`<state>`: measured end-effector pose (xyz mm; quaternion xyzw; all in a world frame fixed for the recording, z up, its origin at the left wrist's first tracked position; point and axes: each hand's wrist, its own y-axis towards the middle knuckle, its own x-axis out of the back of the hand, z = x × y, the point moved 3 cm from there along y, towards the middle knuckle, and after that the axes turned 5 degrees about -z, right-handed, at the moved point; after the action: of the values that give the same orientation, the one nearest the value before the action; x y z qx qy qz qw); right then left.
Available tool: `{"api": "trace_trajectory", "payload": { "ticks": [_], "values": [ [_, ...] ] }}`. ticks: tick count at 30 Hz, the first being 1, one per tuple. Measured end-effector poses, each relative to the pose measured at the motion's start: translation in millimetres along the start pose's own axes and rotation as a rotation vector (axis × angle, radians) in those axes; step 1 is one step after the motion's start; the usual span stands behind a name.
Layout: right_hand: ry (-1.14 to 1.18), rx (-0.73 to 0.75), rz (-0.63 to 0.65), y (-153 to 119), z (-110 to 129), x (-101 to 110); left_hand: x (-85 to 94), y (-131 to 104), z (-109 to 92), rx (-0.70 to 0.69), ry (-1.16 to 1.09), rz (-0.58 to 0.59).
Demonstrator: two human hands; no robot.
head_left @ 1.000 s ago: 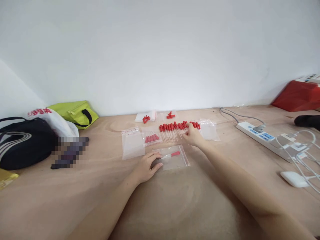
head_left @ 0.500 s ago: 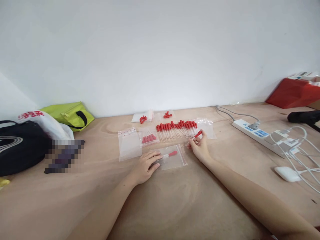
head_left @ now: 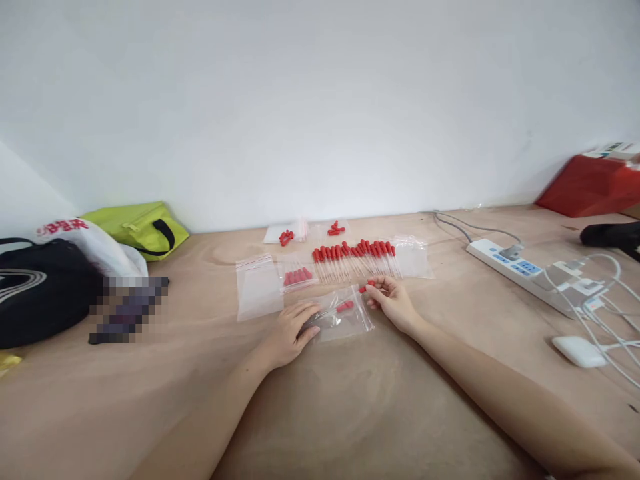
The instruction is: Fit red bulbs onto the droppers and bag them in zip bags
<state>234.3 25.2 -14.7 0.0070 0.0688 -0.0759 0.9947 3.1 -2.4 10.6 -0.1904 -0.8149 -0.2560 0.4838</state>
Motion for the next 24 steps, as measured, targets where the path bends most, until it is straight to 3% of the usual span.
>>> {"api": "trace_trajectory", "payload": {
  "ticks": [4, 6, 13, 18, 24],
  "values": [
    [-0.095, -0.014, 0.264, -5.7, 4.5, -4.0, -0.2, -0.2, 0.2, 0.010, -0.007, -0.004],
    [-0.114, -0.024, 0.337, -6.1, 3.6, -6.3, -1.1, -0.2, 1.1, 0.016, -0.007, -0.002],
    [-0.237, -0.068, 0.384, 1.0, -6.2, -12.8, -3.0, 0.4, 3.6, 0.001, -0.010, -0.005],
    [-0.286, -0.025, 0.310, 3.6, -10.3, -13.6, -1.9, 0.4, 3.2, 0.005, -0.013, -0.006],
    [-0.397, 0.074, 0.443, 1.6, -9.7, -15.5, -2.8, -0.5, 3.9, 0.013, -0.004, 0.000]
  ]
}}
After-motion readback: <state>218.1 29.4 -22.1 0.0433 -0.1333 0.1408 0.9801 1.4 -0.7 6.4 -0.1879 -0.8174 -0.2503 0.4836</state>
